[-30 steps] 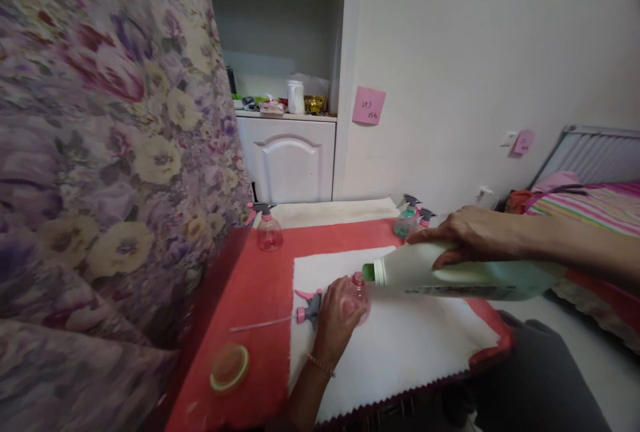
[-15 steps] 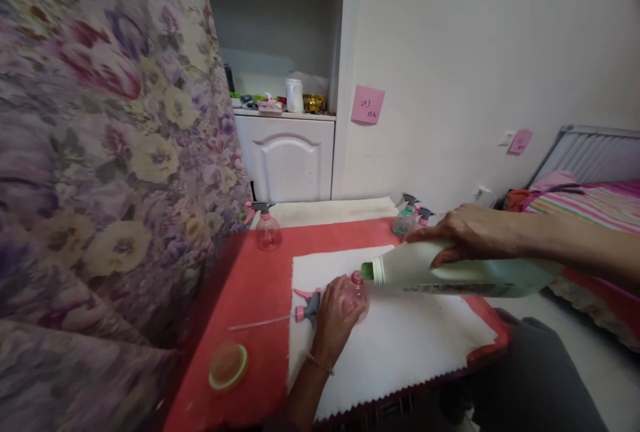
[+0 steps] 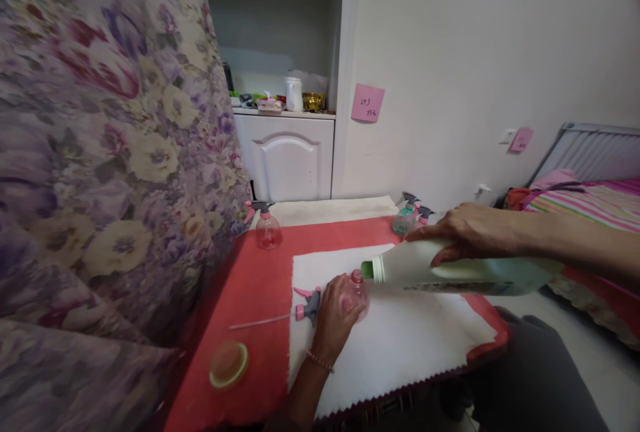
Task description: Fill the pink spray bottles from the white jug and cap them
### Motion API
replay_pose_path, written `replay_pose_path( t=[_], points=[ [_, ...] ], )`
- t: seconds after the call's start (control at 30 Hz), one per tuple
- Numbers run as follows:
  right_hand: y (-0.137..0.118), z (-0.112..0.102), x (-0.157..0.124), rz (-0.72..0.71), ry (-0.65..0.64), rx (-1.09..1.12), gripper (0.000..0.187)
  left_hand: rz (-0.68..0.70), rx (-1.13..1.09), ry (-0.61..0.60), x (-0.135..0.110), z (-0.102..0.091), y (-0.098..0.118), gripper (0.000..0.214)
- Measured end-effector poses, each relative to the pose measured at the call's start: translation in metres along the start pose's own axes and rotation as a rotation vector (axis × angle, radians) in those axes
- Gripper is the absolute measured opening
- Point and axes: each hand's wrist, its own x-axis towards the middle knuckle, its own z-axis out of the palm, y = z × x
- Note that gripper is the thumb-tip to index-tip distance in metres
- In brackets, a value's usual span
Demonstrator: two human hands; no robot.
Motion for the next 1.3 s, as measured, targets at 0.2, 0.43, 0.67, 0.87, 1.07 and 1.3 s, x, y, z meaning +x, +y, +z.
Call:
replay_pose_path(
  t=[0.2,0.43,0.67,0.87,1.07,1.3],
  points=[
    [-0.001,0.000,0.000,-0.005,0.017,0.003,0.049,0.002,-0.012,-0.001,0.000,0.000,-0.001,0.063],
    [-0.003,-0.003,0.000,-0.006,0.015,0.019,0.051,0.010,-0.025,0.003,0.000,0.001,-0.002,0.062],
    [-0.002,-0.001,0.000,-0.021,0.034,0.014,0.049,0.032,-0.017,0.007,0.000,0.001,-0.004,0.063],
    [0.000,0.003,-0.003,0.002,0.055,0.036,0.048,0.024,0.014,-0.005,0.000,0.000,-0.003,0.064],
    [0.006,0.021,-0.012,0.103,0.091,0.069,0.050,0.020,0.029,-0.014,0.001,-0.001,0.000,0.068],
    [0.014,0.049,-0.026,0.198,0.071,0.275,0.054,0.001,0.024,-0.014,-0.001,-0.002,-0.002,0.069]
  ],
)
